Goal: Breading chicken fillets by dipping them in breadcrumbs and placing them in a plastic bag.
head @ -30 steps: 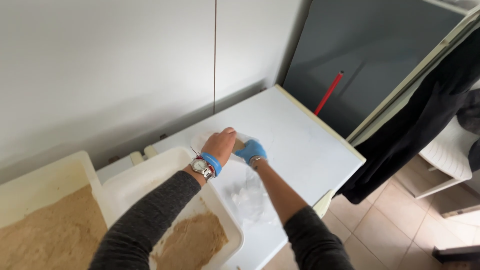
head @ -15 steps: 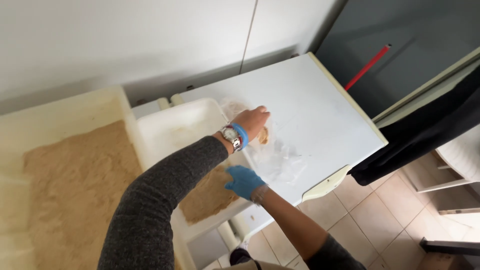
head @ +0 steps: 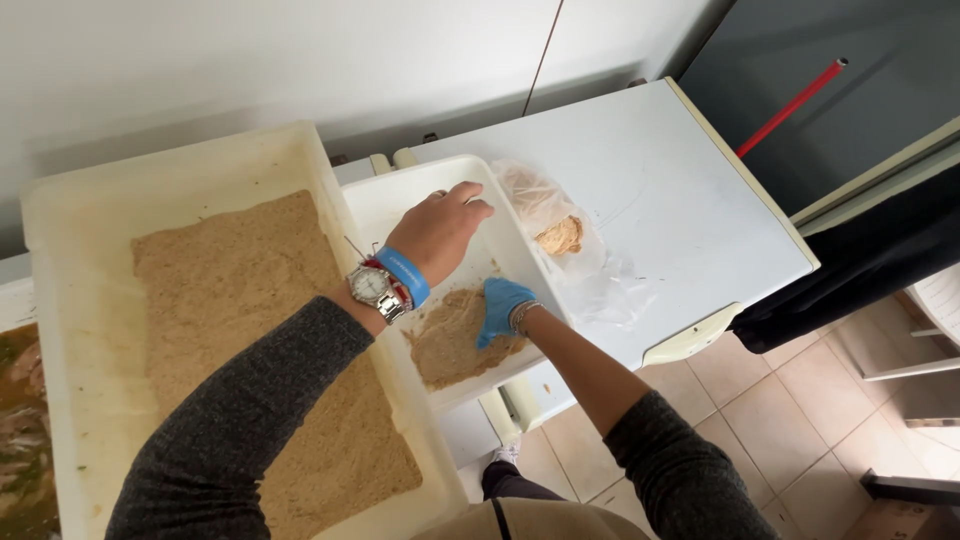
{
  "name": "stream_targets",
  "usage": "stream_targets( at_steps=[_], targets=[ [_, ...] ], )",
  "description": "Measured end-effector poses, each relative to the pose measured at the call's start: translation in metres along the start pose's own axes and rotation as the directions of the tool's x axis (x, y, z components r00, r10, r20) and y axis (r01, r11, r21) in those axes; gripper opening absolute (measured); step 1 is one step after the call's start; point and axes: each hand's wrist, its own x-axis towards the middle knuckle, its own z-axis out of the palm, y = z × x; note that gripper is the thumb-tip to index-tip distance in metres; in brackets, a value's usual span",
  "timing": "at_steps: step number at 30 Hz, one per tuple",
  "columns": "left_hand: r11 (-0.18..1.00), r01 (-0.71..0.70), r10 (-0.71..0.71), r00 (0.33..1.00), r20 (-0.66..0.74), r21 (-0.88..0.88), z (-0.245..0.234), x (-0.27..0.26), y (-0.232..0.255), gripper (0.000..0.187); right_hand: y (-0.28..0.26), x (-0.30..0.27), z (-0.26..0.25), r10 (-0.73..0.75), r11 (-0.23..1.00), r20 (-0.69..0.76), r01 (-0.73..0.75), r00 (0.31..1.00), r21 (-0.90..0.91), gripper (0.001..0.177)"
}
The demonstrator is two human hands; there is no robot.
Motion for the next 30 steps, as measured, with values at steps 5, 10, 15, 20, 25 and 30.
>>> stream_targets(
  at_steps=[5,10,15,20,25,30],
  targets=[
    [0.999,0.041,-0.041,0.999,0.014,-0.028,0.003,-0.022,-0.003,0.035,-0.019,-0.022,-0.022,0.178,0.983,0.103,-0.174,0.979,-0.052,0.1],
    [0.998,0.036,-0.036,0.999,0.002,-0.048,0.004,-0.029,-0.005,0.032,0.011,-0.005,0.012,0.009,1.0,0.039,-0.007,0.999,-0.031,0.094],
    [0.997,0.026,-0.026,1.0,-0.009,-0.066,-0.001,-0.034,-0.003,0.033,0.015,-0.022,0.018,-0.096,0.978,-0.054,0.104,0.994,0.179,0.093],
    [0.998,0.014,-0.016,0.999,-0.028,-0.065,-0.014,-0.038,-0.002,0.03,0.013,-0.029,0.026,-0.068,0.957,-0.212,0.124,0.975,0.262,0.074],
    [0.999,0.002,0.0,0.998,-0.064,0.035,-0.029,-0.035,-0.006,0.029,-0.047,-0.08,-0.06,-0.176,0.97,-0.253,0.211,0.951,0.121,0.064],
    [0.975,0.028,-0.011,0.997,-0.078,0.222,-0.039,-0.021,-0.011,0.012,-0.079,-0.11,-0.116,-0.162,0.987,-0.258,0.159,0.952,-0.034,0.057]
  ],
)
